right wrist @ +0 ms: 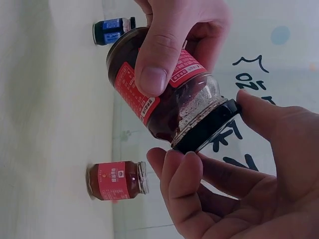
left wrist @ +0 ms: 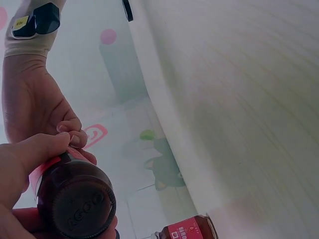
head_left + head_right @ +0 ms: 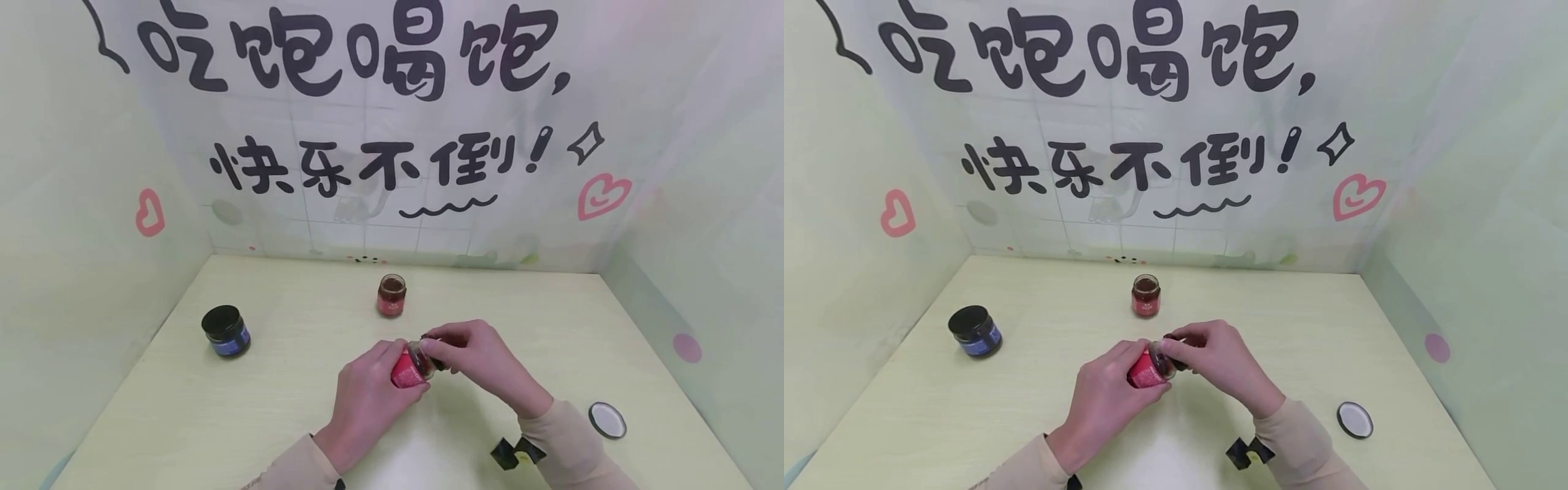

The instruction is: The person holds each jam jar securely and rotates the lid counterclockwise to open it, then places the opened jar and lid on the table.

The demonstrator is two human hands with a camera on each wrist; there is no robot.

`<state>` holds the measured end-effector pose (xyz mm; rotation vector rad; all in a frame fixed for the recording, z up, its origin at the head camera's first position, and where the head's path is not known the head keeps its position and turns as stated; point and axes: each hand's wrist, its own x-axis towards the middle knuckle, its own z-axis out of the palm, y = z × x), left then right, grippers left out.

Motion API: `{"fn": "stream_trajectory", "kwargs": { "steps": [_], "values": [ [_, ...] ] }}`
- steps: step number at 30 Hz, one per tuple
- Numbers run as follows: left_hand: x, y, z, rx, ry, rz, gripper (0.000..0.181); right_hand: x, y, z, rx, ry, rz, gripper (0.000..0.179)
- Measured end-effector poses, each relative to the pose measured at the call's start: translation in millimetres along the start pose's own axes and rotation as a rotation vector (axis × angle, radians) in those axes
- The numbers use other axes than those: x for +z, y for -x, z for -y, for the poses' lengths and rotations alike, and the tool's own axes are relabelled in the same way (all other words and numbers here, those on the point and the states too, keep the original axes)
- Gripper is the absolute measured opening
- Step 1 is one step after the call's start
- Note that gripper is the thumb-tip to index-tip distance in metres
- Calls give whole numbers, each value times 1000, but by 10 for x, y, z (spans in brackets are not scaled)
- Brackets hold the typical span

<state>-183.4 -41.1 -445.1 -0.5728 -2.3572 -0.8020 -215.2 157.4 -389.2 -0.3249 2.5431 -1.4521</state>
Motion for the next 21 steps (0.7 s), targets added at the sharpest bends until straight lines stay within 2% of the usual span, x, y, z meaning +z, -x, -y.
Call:
{"fn": "stream_trajectory", "kwargs": {
  "steps": [5, 11, 17, 21],
  "values": [
    [-4, 5, 0, 0, 0, 1, 53, 5, 4, 1, 4, -45, 1, 32],
    [-14, 2, -8, -35, 23, 37, 53, -8, 25, 10, 12, -84, 34, 33],
    [-33, -3, -23, -105, 62, 97, 54, -22, 39, -3, -21, -51, 57, 40],
    [-36, -9, -28, -127, 87, 114, 50, -29, 49, -13, -50, -25, 64, 39]
  ]
}}
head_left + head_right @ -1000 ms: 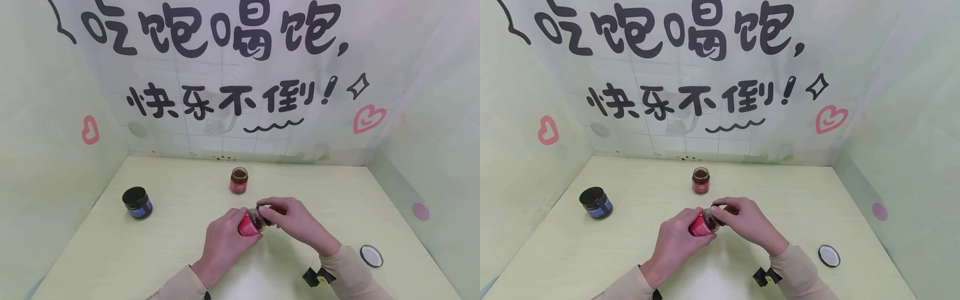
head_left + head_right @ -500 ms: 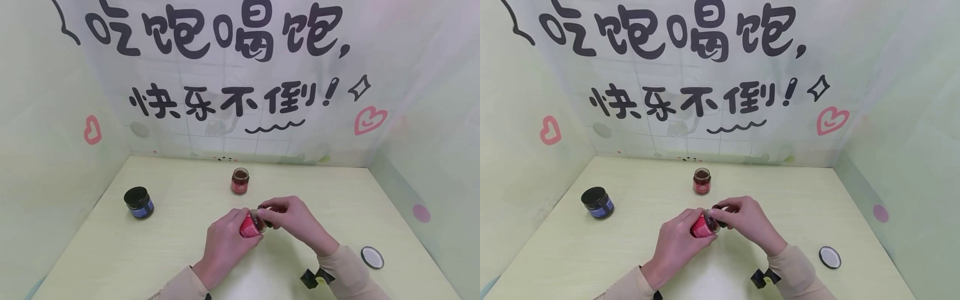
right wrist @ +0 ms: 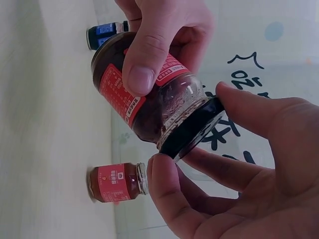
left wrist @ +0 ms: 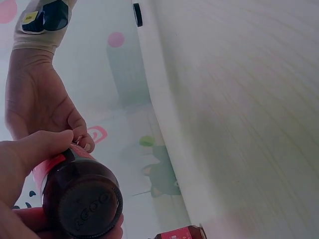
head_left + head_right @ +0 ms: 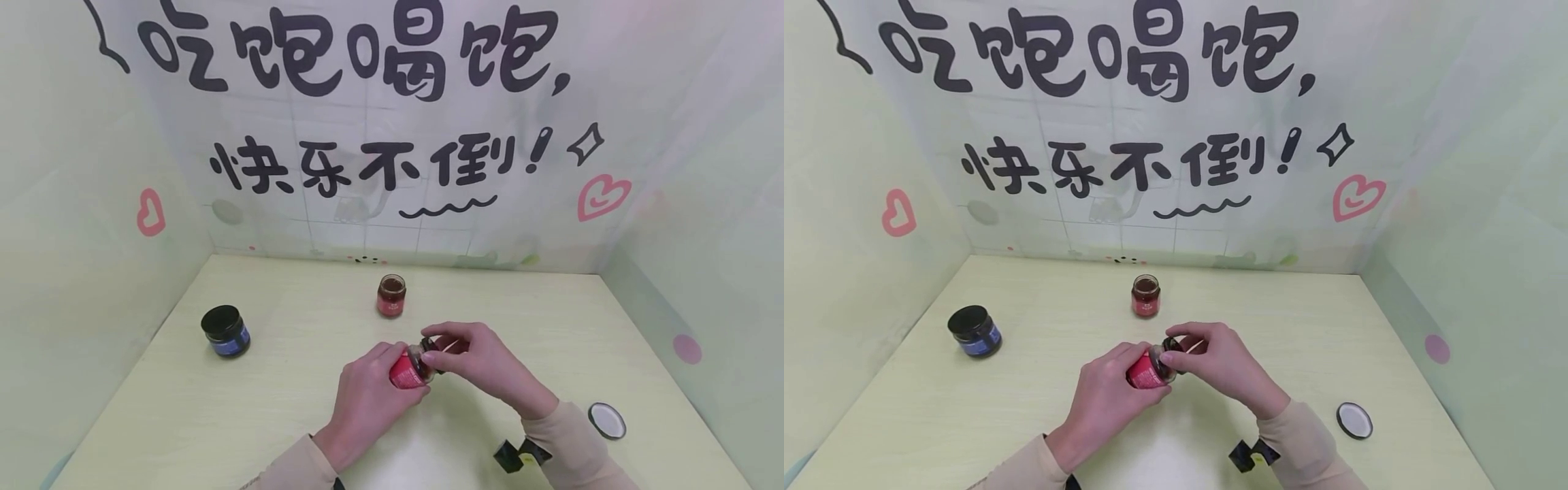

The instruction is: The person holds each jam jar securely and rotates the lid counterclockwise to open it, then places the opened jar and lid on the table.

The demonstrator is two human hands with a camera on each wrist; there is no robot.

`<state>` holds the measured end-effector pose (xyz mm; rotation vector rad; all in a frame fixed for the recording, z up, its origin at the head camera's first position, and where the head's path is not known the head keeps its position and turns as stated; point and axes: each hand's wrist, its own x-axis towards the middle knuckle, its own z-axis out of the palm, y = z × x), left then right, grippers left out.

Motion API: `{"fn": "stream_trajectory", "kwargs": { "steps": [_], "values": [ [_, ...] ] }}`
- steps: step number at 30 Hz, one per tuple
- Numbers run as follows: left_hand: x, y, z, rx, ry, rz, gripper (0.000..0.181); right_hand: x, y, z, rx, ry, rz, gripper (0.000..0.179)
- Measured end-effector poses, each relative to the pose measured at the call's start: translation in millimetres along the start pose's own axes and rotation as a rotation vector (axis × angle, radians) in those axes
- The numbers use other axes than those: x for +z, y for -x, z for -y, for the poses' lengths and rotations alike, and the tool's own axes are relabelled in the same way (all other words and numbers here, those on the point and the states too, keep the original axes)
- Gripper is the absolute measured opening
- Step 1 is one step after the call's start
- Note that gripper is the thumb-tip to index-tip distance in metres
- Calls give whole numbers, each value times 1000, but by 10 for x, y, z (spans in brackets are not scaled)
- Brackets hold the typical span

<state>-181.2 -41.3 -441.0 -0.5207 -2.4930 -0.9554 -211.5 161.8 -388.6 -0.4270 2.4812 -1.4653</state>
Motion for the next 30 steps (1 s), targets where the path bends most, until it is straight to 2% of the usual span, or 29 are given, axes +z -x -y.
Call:
{"fn": "stream_trajectory", "kwargs": {
  "steps": [6, 13, 20, 26, 30],
  "values": [
    [-13, -8, -4, -27, 49, 41, 45, -6, 5, -40, -5, -15, 32, 34],
    [-3, -17, 14, -75, 123, 105, 53, 10, 40, -37, 1, -23, -5, 36],
    [-15, -71, 36, -131, 180, 145, 44, 18, 44, -49, -28, -38, -24, 36],
    [-31, -99, 57, -201, 188, 161, 48, 11, 73, -81, -2, -19, -92, 35],
    [-50, -113, 84, -265, 186, 143, 49, 7, 98, -118, 7, 27, -111, 33]
  ]
}}
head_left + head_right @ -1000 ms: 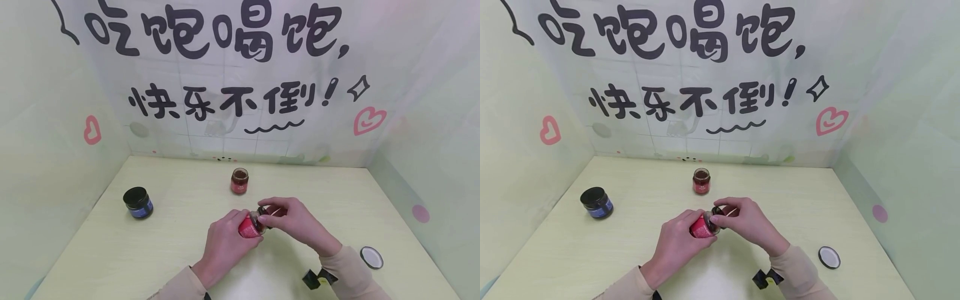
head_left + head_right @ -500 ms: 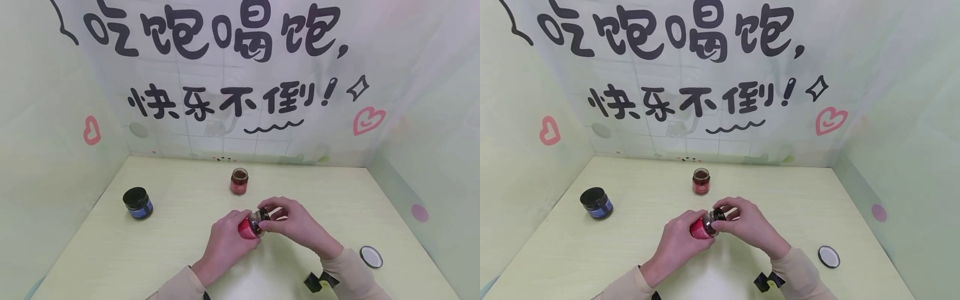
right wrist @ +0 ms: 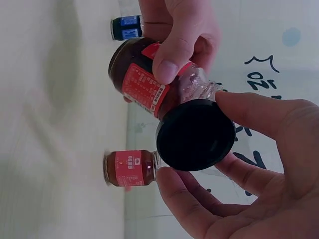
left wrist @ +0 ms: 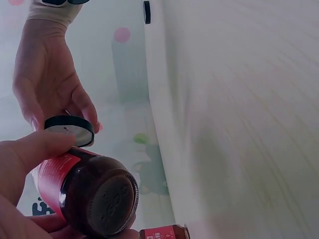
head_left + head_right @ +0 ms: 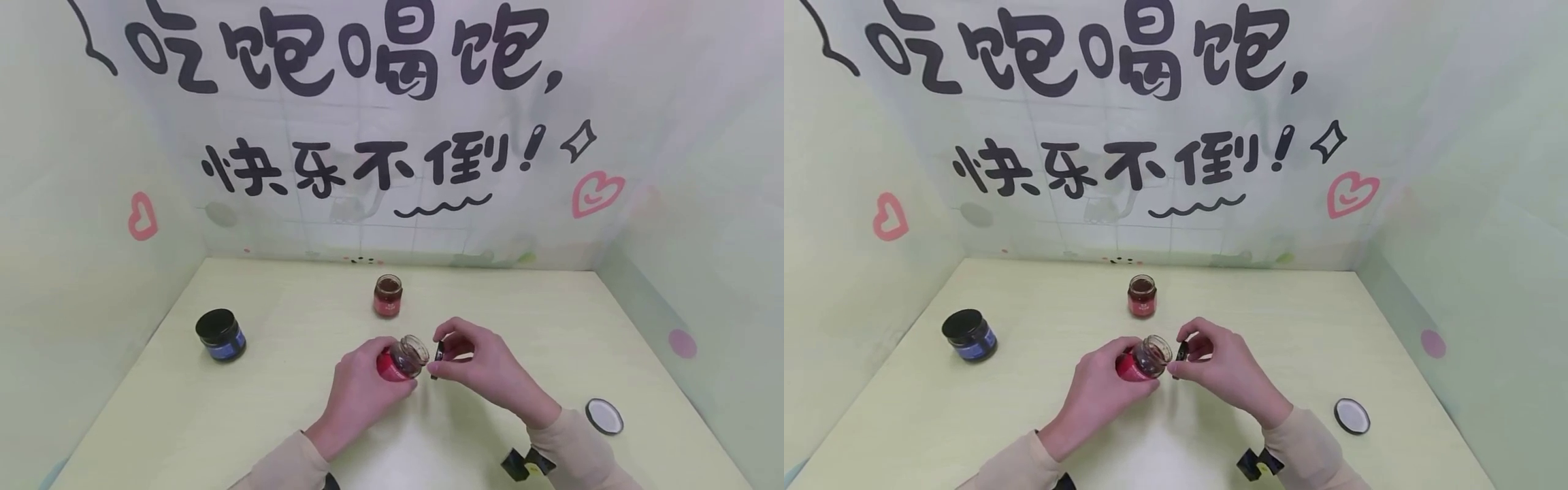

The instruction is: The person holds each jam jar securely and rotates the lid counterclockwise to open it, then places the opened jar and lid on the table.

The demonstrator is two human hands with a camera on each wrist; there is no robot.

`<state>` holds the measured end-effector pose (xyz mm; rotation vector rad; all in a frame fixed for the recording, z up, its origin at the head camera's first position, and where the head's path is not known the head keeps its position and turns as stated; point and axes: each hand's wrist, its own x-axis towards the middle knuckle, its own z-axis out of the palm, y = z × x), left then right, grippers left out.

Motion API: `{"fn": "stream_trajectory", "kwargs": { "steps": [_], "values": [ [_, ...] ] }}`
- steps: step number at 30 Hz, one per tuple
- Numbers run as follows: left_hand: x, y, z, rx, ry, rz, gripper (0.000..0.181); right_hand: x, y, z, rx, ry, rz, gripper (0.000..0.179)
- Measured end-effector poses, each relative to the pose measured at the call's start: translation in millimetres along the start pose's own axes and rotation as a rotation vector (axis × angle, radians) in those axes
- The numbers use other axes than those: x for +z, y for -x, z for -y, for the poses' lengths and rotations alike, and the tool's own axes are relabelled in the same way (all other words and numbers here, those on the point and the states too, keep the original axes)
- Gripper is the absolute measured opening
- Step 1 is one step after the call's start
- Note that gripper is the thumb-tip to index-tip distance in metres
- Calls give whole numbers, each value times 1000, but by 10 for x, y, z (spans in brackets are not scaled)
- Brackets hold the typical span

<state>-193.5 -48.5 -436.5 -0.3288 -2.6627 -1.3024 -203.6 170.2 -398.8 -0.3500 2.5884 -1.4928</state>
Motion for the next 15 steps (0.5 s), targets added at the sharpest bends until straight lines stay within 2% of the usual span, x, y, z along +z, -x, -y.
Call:
{"fn": "stream_trajectory", "kwargs": {
  "steps": [9, 15],
  "values": [
    [-104, -108, 79, -74, 29, -69, 51, 7, 106, -168, 22, 127, -30, 30],
    [-224, -230, 195, -124, 68, -122, 51, -41, 241, -321, 53, 282, -61, 30]
  ]
}}
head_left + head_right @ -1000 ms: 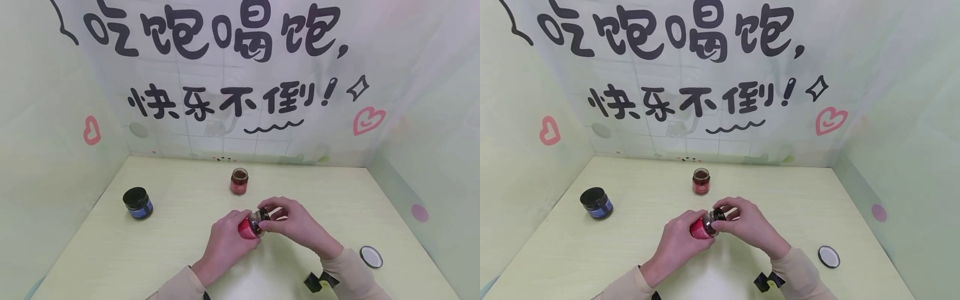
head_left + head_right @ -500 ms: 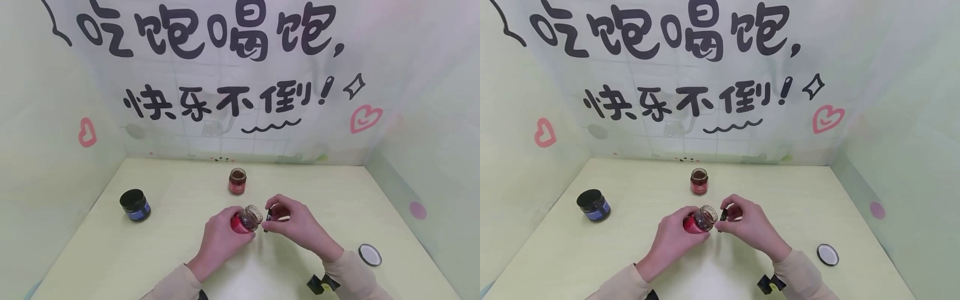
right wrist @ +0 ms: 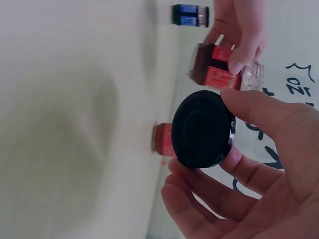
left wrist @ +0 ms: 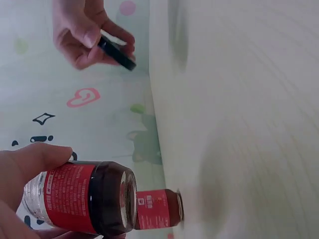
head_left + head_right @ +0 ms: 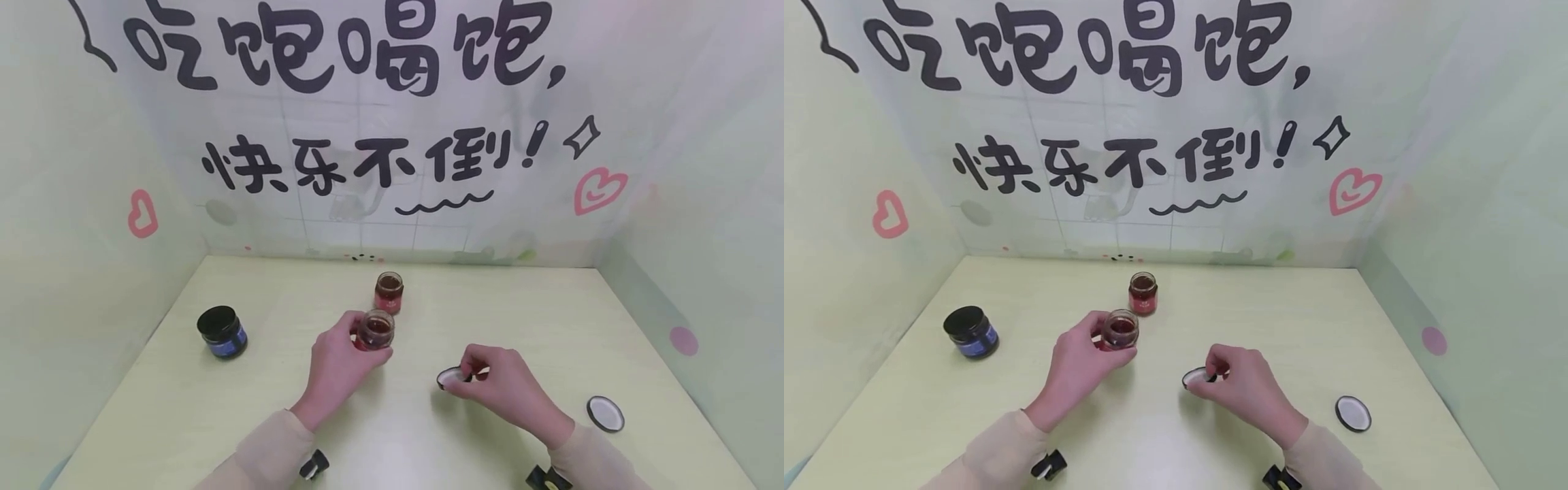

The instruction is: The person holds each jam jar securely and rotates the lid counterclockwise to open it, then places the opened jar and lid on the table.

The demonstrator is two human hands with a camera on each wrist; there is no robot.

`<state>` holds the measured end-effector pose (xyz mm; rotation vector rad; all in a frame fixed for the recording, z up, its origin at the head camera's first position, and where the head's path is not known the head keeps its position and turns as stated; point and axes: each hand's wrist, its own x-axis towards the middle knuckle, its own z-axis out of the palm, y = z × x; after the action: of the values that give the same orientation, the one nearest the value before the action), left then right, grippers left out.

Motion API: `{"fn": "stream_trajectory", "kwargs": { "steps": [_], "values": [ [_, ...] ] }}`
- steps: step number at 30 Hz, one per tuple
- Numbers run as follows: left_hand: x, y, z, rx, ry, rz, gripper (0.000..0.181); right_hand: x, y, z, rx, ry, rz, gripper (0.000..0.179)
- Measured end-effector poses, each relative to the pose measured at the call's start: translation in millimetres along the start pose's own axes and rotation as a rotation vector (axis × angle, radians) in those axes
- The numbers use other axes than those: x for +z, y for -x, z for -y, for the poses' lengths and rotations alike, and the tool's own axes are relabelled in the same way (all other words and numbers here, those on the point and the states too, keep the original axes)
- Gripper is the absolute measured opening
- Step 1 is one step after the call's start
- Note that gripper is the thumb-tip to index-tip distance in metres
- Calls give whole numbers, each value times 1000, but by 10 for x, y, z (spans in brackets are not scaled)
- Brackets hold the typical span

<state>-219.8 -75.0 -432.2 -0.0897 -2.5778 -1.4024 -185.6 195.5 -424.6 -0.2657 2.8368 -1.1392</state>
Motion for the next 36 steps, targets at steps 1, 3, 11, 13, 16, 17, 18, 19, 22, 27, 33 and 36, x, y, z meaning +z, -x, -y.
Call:
{"fn": "stream_trajectory", "kwargs": {
  "steps": [1, 3, 11, 13, 16, 17, 18, 19, 22, 27, 33, 36],
  "values": [
    [-22, -36, 23, -13, 3, -6, 51, -8, 25, -33, 5, 30, -5, 31],
    [-66, -113, 82, -45, -1, -13, 52, -27, 81, -105, 14, 92, -19, 33],
    [-201, -414, 352, -156, -16, 0, 57, -113, 329, -386, 52, 272, -64, 38],
    [-223, -475, 415, -173, -20, -3, 57, -144, 388, -448, 67, 299, -73, 35],
    [-250, -546, 499, -195, -25, -10, 59, -198, 475, -543, 64, 344, -94, 19],
    [-258, -566, 523, -200, -24, -13, 59, -217, 501, -574, 61, 355, -101, 17],
    [-264, -583, 543, -202, -23, -18, 60, -237, 527, -602, 55, 369, -108, 22],
    [-269, -600, 564, -203, -23, -21, 59, -257, 550, -629, 50, 381, -114, 31],
    [-285, -641, 610, -203, -19, -29, 58, -312, 607, -695, 49, 414, -110, 50],
    [-300, -707, 694, -210, -30, -38, 58, -388, 663, -759, 87, 489, -54, 60],
    [-316, -780, 738, -210, -32, -35, 57, -435, 748, -887, 77, 562, -19, 62],
    [-327, -817, 743, -204, -34, -25, 58, -440, 813, -964, 35, 574, -24, 53]
  ]
}}
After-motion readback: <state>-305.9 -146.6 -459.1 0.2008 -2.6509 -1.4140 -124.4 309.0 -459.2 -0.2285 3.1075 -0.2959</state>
